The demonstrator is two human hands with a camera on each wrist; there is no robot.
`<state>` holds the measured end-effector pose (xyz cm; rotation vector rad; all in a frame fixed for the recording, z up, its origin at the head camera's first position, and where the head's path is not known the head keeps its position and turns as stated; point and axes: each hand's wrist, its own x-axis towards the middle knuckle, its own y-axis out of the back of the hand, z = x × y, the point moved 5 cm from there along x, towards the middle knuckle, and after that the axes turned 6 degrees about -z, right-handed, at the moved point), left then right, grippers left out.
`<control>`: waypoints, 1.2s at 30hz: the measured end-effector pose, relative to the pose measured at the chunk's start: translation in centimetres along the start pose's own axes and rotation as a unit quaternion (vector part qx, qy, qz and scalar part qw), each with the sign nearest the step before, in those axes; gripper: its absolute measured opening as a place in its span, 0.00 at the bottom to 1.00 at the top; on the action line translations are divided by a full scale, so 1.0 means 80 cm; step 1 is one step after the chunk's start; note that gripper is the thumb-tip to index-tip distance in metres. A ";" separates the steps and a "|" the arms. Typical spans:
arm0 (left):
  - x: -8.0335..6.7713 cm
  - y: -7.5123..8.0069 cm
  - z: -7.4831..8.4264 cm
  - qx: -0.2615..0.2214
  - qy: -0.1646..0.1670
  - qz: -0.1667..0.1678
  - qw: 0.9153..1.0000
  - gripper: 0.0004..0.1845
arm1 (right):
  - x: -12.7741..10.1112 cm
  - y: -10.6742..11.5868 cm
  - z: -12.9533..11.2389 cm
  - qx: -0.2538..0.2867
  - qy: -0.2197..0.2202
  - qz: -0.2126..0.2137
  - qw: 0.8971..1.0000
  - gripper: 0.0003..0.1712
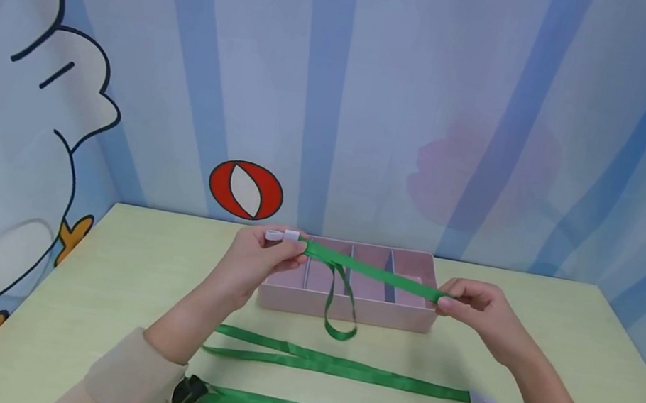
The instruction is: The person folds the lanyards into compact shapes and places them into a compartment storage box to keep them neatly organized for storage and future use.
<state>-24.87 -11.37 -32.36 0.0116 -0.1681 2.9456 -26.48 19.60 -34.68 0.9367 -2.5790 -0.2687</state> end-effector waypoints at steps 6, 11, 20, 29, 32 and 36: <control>-0.002 -0.003 0.010 -0.014 0.001 0.004 1.000 0.13 | 0.000 -0.003 0.010 -0.018 -0.028 0.002 0.999 0.09; -0.004 -0.009 0.017 -0.016 -0.007 -0.006 1.000 0.12 | 0.000 -0.004 0.019 -0.032 -0.050 0.008 0.998 0.06; -0.005 -0.022 0.030 0.002 -0.012 -0.018 1.000 0.13 | 0.001 -0.012 0.037 -0.071 -0.099 0.013 0.992 0.08; -0.008 -0.045 0.048 -0.003 -0.030 -0.044 0.999 0.12 | 0.008 -0.035 0.064 -0.035 -0.116 -0.019 0.992 0.14; -0.008 -0.052 0.051 -0.005 -0.032 -0.052 0.998 0.11 | 0.014 -0.043 0.070 -0.034 -0.115 -0.028 0.992 0.17; -0.009 -0.059 0.055 -0.013 -0.034 -0.057 0.998 0.10 | 0.021 -0.056 0.075 -0.028 -0.126 -0.046 0.991 0.20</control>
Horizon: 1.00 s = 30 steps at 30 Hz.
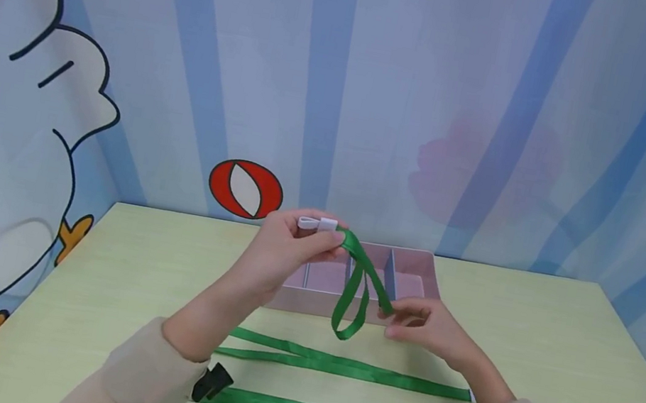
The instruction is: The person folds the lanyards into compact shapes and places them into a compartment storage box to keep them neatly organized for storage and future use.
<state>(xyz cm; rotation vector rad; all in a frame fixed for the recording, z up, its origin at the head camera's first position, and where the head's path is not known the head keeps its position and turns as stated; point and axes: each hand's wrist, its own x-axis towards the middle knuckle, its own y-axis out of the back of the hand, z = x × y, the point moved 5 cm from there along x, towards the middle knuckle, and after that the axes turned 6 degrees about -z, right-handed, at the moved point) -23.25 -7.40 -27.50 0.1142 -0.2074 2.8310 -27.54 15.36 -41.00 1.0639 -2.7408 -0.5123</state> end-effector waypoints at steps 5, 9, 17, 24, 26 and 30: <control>-0.001 -0.006 0.005 -0.003 -0.009 -0.006 1.000 0.10 | 0.012 -0.017 -0.003 0.000 0.001 -0.022 1.000 0.17; 0.000 -0.010 0.007 0.004 -0.009 -0.006 1.000 0.10 | 0.026 -0.032 -0.007 -0.005 0.001 -0.027 1.000 0.17; 0.001 -0.016 0.012 -0.005 -0.020 -0.022 1.000 0.10 | 0.045 -0.054 -0.019 0.020 0.020 -0.024 0.999 0.14; -0.001 -0.013 0.016 0.002 -0.025 -0.017 1.000 0.10 | 0.042 -0.054 -0.021 0.065 0.005 -0.004 0.998 0.15; -0.002 -0.009 0.016 0.003 -0.023 -0.010 1.000 0.10 | 0.039 -0.050 -0.019 0.079 0.004 -0.002 0.997 0.16; -0.003 0.004 0.016 0.006 -0.022 0.007 1.000 0.11 | 0.028 -0.038 -0.011 0.087 0.000 0.002 0.996 0.13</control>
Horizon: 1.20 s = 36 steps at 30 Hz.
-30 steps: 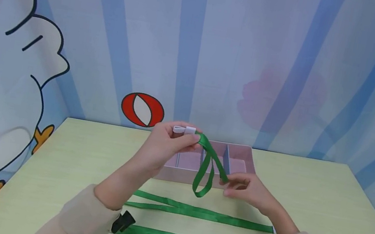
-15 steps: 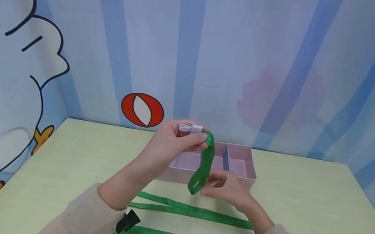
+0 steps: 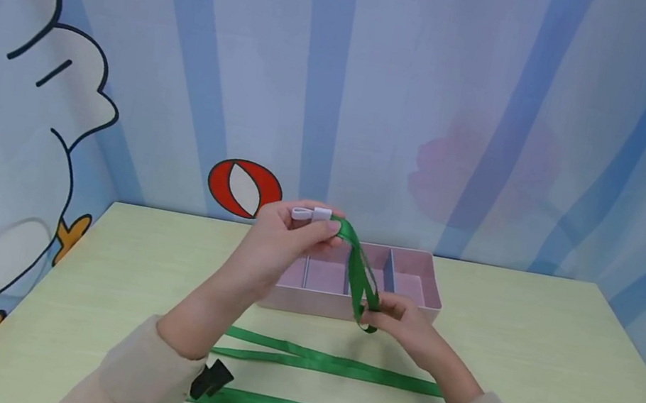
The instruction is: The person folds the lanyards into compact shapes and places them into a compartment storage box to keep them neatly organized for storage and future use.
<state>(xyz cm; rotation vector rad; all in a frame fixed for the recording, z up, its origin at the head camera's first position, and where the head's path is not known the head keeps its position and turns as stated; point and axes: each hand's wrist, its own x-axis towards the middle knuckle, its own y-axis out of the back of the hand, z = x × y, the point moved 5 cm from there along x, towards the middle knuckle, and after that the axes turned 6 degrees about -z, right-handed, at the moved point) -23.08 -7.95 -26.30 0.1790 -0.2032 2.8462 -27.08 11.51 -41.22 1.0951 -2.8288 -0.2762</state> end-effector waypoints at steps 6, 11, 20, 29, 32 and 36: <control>-0.001 0.031 -0.011 0.010 0.019 0.044 0.999 0.13 | -0.024 0.032 -0.008 0.062 0.060 0.060 0.994 0.09; -0.001 0.045 -0.040 0.001 0.052 0.051 0.997 0.13 | -0.045 0.061 -0.044 0.199 0.198 0.183 0.942 0.17; -0.004 0.034 -0.076 -0.015 0.095 0.047 0.994 0.13 | -0.063 0.091 -0.073 0.213 0.250 0.390 0.861 0.12; -0.005 0.022 -0.084 -0.015 0.102 0.025 0.994 0.13 | -0.069 0.099 -0.069 0.039 0.158 0.480 0.862 0.11; -0.007 0.021 -0.095 -0.019 0.116 0.020 0.993 0.13 | -0.061 0.097 -0.074 0.137 0.183 0.460 0.858 0.13; -0.011 0.018 -0.110 -0.026 0.133 0.001 0.991 0.12 | -0.052 0.091 -0.080 0.269 0.226 0.381 0.855 0.12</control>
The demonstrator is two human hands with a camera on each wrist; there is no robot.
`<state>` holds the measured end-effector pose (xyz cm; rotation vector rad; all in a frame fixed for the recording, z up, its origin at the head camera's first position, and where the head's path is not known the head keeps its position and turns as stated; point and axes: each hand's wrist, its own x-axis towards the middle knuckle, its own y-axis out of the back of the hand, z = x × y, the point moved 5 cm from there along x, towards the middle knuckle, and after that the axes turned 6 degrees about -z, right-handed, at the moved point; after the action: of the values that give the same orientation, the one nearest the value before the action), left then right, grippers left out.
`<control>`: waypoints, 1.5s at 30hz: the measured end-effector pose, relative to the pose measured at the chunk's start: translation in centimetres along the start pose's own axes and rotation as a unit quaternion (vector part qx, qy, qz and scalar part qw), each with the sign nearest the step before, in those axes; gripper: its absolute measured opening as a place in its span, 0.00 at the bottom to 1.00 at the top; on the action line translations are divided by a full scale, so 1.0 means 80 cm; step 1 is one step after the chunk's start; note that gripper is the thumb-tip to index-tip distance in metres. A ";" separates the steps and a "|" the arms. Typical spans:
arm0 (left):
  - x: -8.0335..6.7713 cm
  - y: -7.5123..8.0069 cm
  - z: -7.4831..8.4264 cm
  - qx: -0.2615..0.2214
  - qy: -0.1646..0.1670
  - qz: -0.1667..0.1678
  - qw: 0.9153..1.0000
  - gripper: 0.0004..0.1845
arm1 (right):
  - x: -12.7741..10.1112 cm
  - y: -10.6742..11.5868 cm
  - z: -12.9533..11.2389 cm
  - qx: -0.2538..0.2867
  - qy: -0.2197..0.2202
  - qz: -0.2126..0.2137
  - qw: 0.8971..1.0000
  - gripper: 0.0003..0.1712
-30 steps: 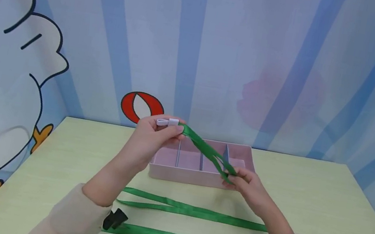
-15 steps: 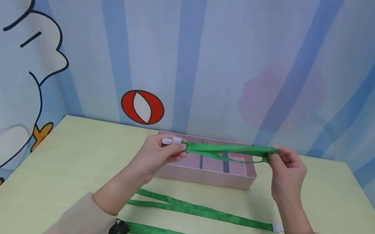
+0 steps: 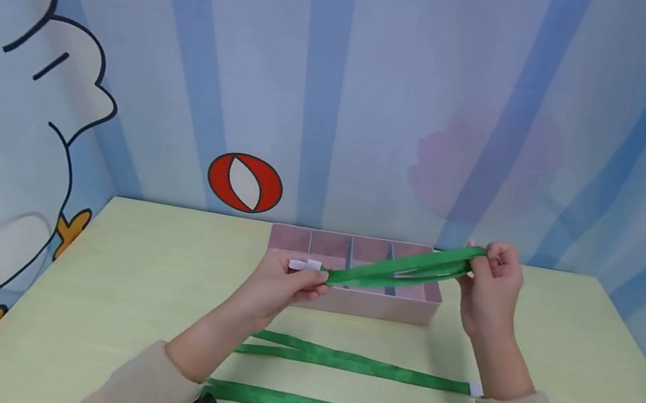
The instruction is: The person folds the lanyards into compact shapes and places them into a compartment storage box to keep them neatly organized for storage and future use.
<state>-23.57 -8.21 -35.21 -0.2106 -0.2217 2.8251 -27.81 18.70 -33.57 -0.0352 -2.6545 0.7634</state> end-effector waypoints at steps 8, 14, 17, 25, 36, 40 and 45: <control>-0.005 -0.005 -0.017 -0.010 0.030 -0.016 0.999 0.11 | 0.001 -0.019 0.007 0.193 -0.017 -0.196 0.961 0.10; -0.005 -0.010 -0.023 -0.016 0.036 -0.024 0.999 0.12 | -0.003 -0.028 0.007 0.312 -0.047 -0.318 0.894 0.19; -0.005 -0.011 -0.023 -0.018 0.037 -0.023 0.999 0.12 | -0.003 -0.023 0.006 0.252 -0.028 -0.262 0.931 0.19; -0.001 0.012 -0.006 -0.002 -0.003 0.032 0.999 0.11 | -0.004 -0.003 0.009 -0.025 -0.082 -0.181 0.980 0.15; 0.002 0.040 0.019 0.012 -0.037 0.067 0.997 0.13 | -0.017 0.009 -0.001 -0.227 -0.111 -0.475 0.843 0.11; 0.000 0.045 0.020 0.020 -0.044 0.068 0.997 0.13 | -0.021 0.009 -0.009 -0.183 -0.123 -0.511 0.831 0.09; 0.000 0.044 0.018 0.026 -0.047 0.066 0.996 0.13 | -0.021 0.010 -0.007 -0.134 -0.129 -0.488 0.853 0.15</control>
<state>-24.80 -11.71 -34.38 -0.0828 -0.1586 2.9704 -26.07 19.46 -34.14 1.3061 -2.4773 0.0404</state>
